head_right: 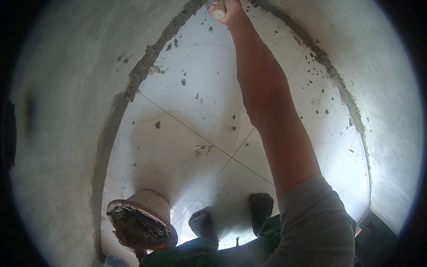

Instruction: The person applies mortar from a bucket to the gap between floor tiles and a wall using a trowel. They spread and smooth the material along the edge of the room by hand with the tool.

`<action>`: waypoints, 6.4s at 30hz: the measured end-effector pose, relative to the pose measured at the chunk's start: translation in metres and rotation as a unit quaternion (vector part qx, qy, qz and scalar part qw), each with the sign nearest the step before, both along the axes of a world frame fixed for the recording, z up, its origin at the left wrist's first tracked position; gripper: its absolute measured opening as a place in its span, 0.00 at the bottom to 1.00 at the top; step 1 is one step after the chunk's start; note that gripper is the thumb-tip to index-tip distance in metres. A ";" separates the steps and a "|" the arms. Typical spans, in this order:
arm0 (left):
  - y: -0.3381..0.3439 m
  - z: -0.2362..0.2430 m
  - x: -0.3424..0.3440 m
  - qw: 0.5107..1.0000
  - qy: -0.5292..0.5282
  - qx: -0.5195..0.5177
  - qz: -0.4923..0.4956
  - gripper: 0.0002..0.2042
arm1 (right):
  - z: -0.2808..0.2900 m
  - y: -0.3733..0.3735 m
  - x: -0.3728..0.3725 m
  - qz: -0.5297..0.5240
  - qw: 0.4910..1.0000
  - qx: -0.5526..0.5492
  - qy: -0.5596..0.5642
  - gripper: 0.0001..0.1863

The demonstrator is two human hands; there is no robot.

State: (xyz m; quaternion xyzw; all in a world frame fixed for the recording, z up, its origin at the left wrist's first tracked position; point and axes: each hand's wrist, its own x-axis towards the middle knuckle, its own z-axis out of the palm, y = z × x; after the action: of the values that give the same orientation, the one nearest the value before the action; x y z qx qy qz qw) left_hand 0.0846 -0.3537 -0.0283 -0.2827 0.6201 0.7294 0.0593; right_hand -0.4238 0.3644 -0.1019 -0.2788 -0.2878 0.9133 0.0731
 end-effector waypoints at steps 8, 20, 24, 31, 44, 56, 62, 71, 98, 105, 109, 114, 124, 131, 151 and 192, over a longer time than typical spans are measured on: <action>-0.025 -0.028 0.018 0.995 0.035 0.037 0.081 0.38 | -0.001 -0.021 0.043 0.052 0.978 0.190 -0.061 0.22; 0.014 -0.004 -0.010 0.996 0.030 -0.071 0.036 0.31 | 0.000 -0.186 0.119 0.132 0.989 0.032 -0.055 0.17; -0.001 -0.002 0.007 0.979 0.023 -0.197 0.042 0.29 | 0.011 -0.208 0.148 0.127 0.990 0.033 -0.049 0.18; 0.003 -0.001 0.004 0.955 0.031 -0.291 0.055 0.28 | 0.021 -0.339 0.175 0.119 0.984 -0.097 -0.093 0.19; 0.002 0.000 -0.016 0.985 0.035 -0.062 -0.155 0.38 | 0.165 -0.150 0.426 0.499 0.634 0.570 -0.155 0.23; 0.050 0.012 -0.135 0.866 0.114 -0.373 -0.314 0.37 | 0.222 -0.156 0.794 0.104 0.652 0.654 -0.370 0.16; 0.033 0.020 -0.243 0.756 0.242 -0.509 -0.332 0.37 | 0.192 -0.202 0.890 0.098 0.660 0.616 -0.418 0.13; 0.112 0.077 -0.131 0.684 0.266 -0.639 -0.228 0.20 | 0.140 -0.205 0.972 0.204 0.698 0.560 -0.397 0.17; 0.058 0.100 0.077 0.726 0.081 -0.673 -0.119 0.11 | 0.024 0.021 1.284 -0.445 0.549 0.553 -0.442 0.14; 0.098 0.110 0.070 0.725 0.086 -0.669 -0.143 0.09 | 0.012 0.042 1.293 -0.439 0.588 0.516 -0.442 0.17; 0.119 0.140 0.059 0.720 0.085 -0.670 -0.159 0.09 | 0.029 0.048 1.264 -0.427 0.619 0.535 -0.386 0.17; 0.144 0.169 0.045 0.720 0.072 -0.660 -0.200 0.07 | 0.028 0.056 1.256 -0.437 0.627 0.525 -0.374 0.17; 0.198 0.183 0.111 0.689 0.133 -0.613 -0.362 0.06 | 0.025 0.057 1.281 -0.447 0.576 0.552 -0.405 0.17; 0.299 0.200 0.178 0.718 0.207 -0.351 -0.565 0.11 | 0.041 0.026 1.280 -0.426 0.611 0.544 -0.386 0.14; 0.517 0.145 0.233 0.610 0.273 -0.300 -0.681 0.26 | -0.014 -0.039 1.392 -0.389 0.541 0.352 -0.657 0.16; 0.838 -0.081 0.313 0.265 0.480 -0.396 -0.737 0.59 | 0.213 0.017 1.379 -0.149 0.542 0.546 -0.621 0.06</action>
State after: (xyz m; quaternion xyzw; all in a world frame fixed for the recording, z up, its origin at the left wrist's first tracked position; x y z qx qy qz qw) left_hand 0.3979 0.4841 -0.1095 0.7084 0.6899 0.0400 0.1439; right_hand 0.9549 0.3815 0.1114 -0.7213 -0.6586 0.1539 0.1493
